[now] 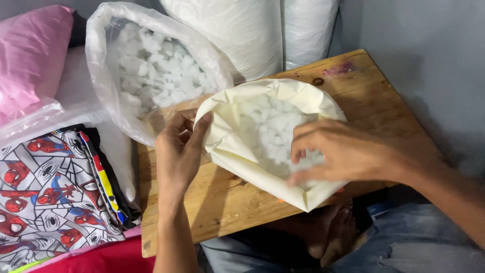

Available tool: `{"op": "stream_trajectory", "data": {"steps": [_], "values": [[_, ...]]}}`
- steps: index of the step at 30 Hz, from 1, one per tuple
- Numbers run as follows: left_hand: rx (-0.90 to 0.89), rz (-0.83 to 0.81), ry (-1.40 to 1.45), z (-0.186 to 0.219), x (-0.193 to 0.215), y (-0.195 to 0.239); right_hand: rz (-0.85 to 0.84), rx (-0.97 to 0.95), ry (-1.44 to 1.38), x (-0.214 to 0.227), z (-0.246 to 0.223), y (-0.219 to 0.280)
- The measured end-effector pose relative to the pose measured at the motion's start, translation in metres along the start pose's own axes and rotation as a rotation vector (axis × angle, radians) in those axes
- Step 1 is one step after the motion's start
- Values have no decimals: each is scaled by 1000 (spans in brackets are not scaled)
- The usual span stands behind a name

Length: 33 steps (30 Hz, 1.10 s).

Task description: The person takes handfuls of white cotton from a plastic bag and places them into a cream-colored pillowcase. They repeatedly fluff and distribute the cotton inside the case by hand to fill it evenly.

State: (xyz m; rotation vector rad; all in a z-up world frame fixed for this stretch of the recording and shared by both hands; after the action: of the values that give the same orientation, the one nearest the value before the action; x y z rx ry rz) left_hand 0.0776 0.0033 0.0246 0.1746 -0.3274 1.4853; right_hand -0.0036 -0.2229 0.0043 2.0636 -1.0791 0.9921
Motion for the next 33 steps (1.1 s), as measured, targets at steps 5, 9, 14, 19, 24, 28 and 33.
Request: {"op": "stream_trajectory", "data": {"steps": [5, 9, 14, 19, 24, 28, 33], "values": [[-164, 89, -349, 38, 3, 5, -196, 55, 355, -85, 7, 18], [-747, 274, -838, 100, -32, 56, 86, 293, 482, -66, -19, 29], [-894, -584, -758, 54, -172, 74, 270, 360, 474, -35, -34, 50], [-680, -859, -1205, 10, -245, 51, 288, 392, 441, -35, -36, 61], [-721, -617, -1499, -20, -264, 9, 117, 370, 374, -63, -24, 76], [-1065, 24, -1246, -38, -276, -1, 141, 450, 402, -65, -24, 98], [-1121, 28, -1399, -59, -291, 7, 133, 503, 457, -73, -27, 98]]}}
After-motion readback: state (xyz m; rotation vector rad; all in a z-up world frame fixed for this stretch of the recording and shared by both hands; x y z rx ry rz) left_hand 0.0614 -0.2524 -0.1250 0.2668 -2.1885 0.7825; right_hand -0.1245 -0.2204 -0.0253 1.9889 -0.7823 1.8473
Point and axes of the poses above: each hand's wrist, its own y-axis away from the middle knuckle, its own x-axis out of the back of the hand, z = x × y, the point moved 10 cm from there along -y, towards the middle knuckle, and after that the axes turned 4 degrees about x, right-handed, at the moved point
